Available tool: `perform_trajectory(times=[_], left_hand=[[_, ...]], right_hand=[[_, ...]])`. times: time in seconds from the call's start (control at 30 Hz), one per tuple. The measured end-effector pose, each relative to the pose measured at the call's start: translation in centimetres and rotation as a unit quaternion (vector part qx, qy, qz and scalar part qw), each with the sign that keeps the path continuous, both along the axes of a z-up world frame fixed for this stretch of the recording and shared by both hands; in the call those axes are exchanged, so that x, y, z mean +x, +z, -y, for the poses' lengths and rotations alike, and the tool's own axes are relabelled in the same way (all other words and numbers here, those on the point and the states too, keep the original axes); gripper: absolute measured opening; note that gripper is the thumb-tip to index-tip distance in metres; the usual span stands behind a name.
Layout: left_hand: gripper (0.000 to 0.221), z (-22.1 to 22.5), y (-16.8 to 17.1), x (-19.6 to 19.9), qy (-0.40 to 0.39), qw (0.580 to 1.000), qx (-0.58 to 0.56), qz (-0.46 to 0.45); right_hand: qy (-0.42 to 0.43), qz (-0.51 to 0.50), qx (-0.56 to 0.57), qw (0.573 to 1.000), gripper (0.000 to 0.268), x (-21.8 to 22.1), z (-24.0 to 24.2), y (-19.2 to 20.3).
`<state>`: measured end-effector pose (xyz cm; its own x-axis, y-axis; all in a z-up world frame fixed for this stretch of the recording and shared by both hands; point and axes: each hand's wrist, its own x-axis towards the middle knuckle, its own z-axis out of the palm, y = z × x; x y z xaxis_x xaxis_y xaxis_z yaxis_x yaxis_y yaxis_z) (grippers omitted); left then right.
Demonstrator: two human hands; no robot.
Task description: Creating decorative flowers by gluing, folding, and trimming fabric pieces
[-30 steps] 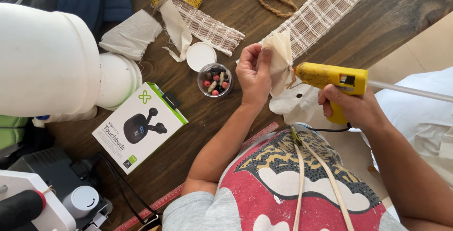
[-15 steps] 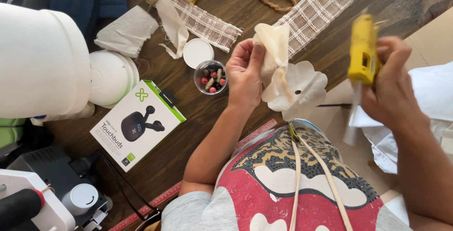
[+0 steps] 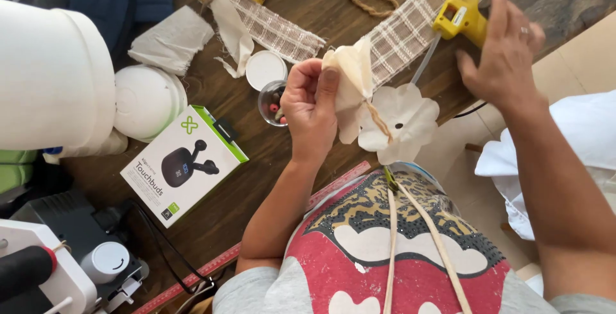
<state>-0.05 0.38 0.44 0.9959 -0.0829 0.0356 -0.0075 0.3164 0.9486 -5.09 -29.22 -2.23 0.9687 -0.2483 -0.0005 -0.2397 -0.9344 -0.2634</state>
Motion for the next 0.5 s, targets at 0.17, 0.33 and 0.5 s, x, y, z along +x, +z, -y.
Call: perform_trajectory(times=[0.17,0.33,0.5], left_hand=[[0.025,0.3,0.5,0.0,-0.013,1.0,0.013,0.014],[0.025,0.7,0.9,0.1,-0.01,0.999,0.029,0.033],[0.023,1.7,-1.7,-0.1,0.006,0.999,0.021,0.042]], right_hand=[[0.004,0.077,0.016,0.997,0.088,-3.8,-0.2,-0.6],[0.046,0.224,-0.018,0.973,0.067,-7.4,-2.9,-1.6],[-0.059,0.151,0.163,0.973,0.066,-8.4,-7.0,-6.9]])
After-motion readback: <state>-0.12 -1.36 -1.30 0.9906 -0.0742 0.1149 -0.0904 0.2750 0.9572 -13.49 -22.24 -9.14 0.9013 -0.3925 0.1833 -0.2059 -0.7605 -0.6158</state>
